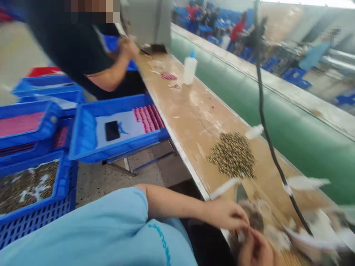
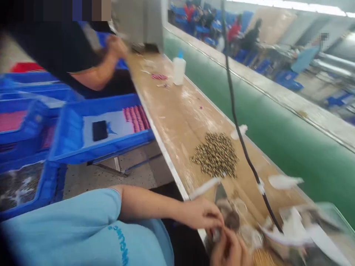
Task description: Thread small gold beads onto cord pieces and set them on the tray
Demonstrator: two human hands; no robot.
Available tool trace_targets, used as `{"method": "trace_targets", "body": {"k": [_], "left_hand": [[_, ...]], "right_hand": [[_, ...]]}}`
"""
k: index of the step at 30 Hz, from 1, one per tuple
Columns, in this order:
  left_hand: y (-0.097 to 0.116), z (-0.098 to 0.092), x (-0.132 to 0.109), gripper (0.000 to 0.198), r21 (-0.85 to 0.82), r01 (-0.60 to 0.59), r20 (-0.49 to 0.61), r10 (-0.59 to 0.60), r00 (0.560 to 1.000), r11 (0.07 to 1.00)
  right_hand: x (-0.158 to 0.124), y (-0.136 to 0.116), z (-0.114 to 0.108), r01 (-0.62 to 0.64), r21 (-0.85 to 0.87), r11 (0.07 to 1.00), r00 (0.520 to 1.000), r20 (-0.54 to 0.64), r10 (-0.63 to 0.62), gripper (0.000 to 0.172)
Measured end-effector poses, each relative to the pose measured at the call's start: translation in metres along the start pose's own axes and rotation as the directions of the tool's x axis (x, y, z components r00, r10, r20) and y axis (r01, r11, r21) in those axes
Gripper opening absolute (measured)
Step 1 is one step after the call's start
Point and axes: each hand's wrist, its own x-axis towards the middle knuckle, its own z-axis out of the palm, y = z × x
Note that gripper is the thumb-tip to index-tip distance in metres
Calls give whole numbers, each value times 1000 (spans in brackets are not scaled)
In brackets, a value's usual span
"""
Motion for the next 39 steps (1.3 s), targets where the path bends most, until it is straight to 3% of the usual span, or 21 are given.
{"method": "trace_targets", "body": {"k": [2,4,9,17,22,28,31,34,39], "left_hand": [[4,1,-2,13,-78,24,-43,-27,999,997],[9,0,-4,15,-139,41,-63,-50,997,989],[19,-2,-6,18,-247,104,-6,-109,994,964],[22,-3,-7,17,-217,121,-20,-129,991,969],[17,-3,-5,19,-207,80,-17,-86,996,975],[14,-2,-9,19,-79,27,-43,-31,999,996],[18,-15,-17,17,129,-67,-90,79,993,989],[23,-44,-24,16,391,-108,-225,208,952,914],[28,-93,-21,16,583,76,-504,286,815,809]], "right_hand": [[-10,-6,-7,134,-217,967,990,-8,-139,5],[-10,-10,-9,145,-259,955,989,33,-142,7],[-1,-17,-9,10,-201,979,999,35,-3,7],[-2,-16,-10,-119,-117,986,992,32,123,14],[-2,-17,-10,-72,-156,985,997,19,76,12],[-3,-16,-11,-5,-189,982,1000,-5,4,10],[-3,-13,-11,10,-213,977,1000,-12,-12,11],[-3,-10,-11,21,-218,976,999,-30,-28,10],[-4,-8,-9,8,-190,982,999,-50,-18,8]]}}
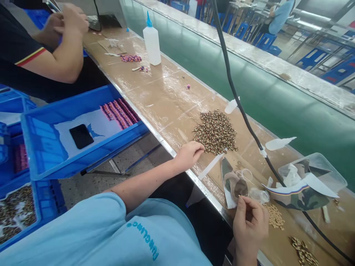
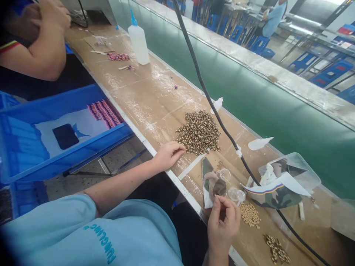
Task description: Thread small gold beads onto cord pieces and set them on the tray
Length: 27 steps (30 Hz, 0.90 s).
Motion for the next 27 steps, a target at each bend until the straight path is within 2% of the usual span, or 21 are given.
{"method": "trace_targets", "body": {"k": [3,7,10,13,15,18,19,21,24,27], "left_hand": [[-4,-2,9,17,81,13,3,-13,1000,997],[-3,6,11,15,117,-63,74,55,996,991],[-5,10,13,17,147,-67,80,56,995,987],[-7,9,14,17,157,-63,53,56,997,986],[-6,8,12,17,132,-83,16,81,997,988],[1,11,3,13,-23,-89,-14,89,996,996],[6,14,-2,12,-119,-72,12,73,997,990],[17,22,-10,9,-354,8,137,43,990,935],[34,40,-21,9,-622,208,353,33,935,755],[43,57,-26,7,-697,361,480,30,877,620]], "right_hand": [[0,-1,-1,-22,-8,1000,1000,-3,22,9],[0,-1,-2,-57,13,998,998,8,57,12],[-1,0,-2,-108,42,993,994,26,107,15],[-4,2,-2,-225,98,970,974,38,222,19],[-5,3,-3,-360,167,918,933,68,354,22],[-6,2,-6,-565,304,767,823,142,550,29],[-5,2,-7,-610,345,713,788,167,593,30],[-3,2,-9,-662,411,626,737,208,643,30],[-1,2,-10,-682,462,566,711,237,663,29],[-1,2,-10,-677,439,590,722,242,648,30]]}}
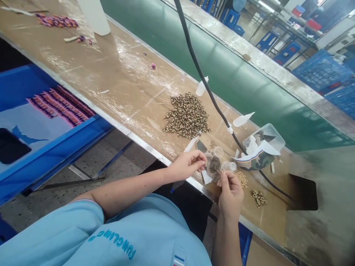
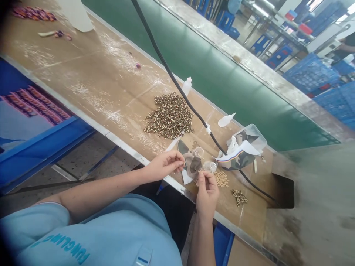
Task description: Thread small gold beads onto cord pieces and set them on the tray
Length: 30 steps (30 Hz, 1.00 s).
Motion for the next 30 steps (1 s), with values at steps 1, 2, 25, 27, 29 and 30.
{"method": "trace_targets", "body": {"k": [1,2,25,27,29,30], "left_hand": [[-3,3,1,7,-33,25,13,-25,1000,999],[-5,4,2,8,-55,47,23,-46,999,997],[-4,-1,3,10,-91,53,48,-49,998,994],[-4,-1,3,9,-79,37,41,-34,999,996],[-4,-1,3,9,-62,18,34,-16,999,998],[-4,-1,3,9,-54,10,32,-8,999,998]], "right_hand": [[0,-1,-1,22,-37,999,1000,-1,-22,30],[1,-2,-2,61,-93,994,998,-11,-63,30],[39,-28,-39,599,-793,114,646,394,-654,15],[39,-29,-38,602,-794,84,630,408,-660,14],[39,-30,-38,602,-795,67,622,416,-663,14],[40,-30,-38,603,-795,61,620,420,-663,14]]}}
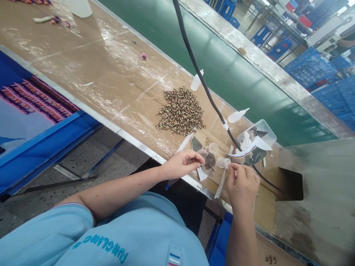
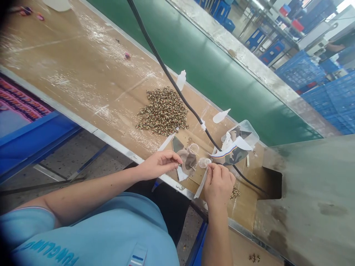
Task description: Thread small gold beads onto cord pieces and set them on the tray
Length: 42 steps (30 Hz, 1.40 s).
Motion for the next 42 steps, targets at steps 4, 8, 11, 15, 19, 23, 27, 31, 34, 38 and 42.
{"method": "trace_targets", "body": {"k": [4,8,11,15,19,23,27,31,34,38,42], "left_hand": [[2,0,0,9,-11,11,11,-11,1000,1000],[1,0,0,11,-62,31,11,-30,999,998],[-2,-1,0,13,-75,41,14,-40,999,996],[-2,-2,1,16,-93,65,29,-63,998,993],[2,-2,1,16,-120,92,36,-89,995,988],[6,-1,1,17,-173,133,41,-128,991,976],[8,-2,2,18,-210,175,43,-170,984,962],[6,-2,2,21,-231,157,31,-154,988,960],[5,-3,3,25,-252,156,22,-155,988,955],[4,-4,4,31,-293,184,44,-179,983,938],[5,-5,5,37,-342,191,59,-181,982,920]], "right_hand": [[0,1,-1,-4,-2,1000,1000,12,4,15],[-1,0,-1,-6,-5,1000,1000,14,7,15],[0,0,-1,7,-22,1000,1000,8,-7,14],[0,-1,-2,8,-35,999,1000,-1,-8,15],[-1,0,-1,2,-30,1000,1000,-1,-2,13],[-2,0,0,-16,-10,1000,1000,-15,16,13],[-1,-1,0,-15,-11,1000,1000,-2,15,14],[-2,1,1,-12,-24,1000,1000,1,12,13],[-4,0,0,-54,18,998,999,-7,54,15],[-5,-15,-4,-233,250,940,969,-19,246,16],[-3,-43,-2,-261,490,832,956,14,292,12]]}}
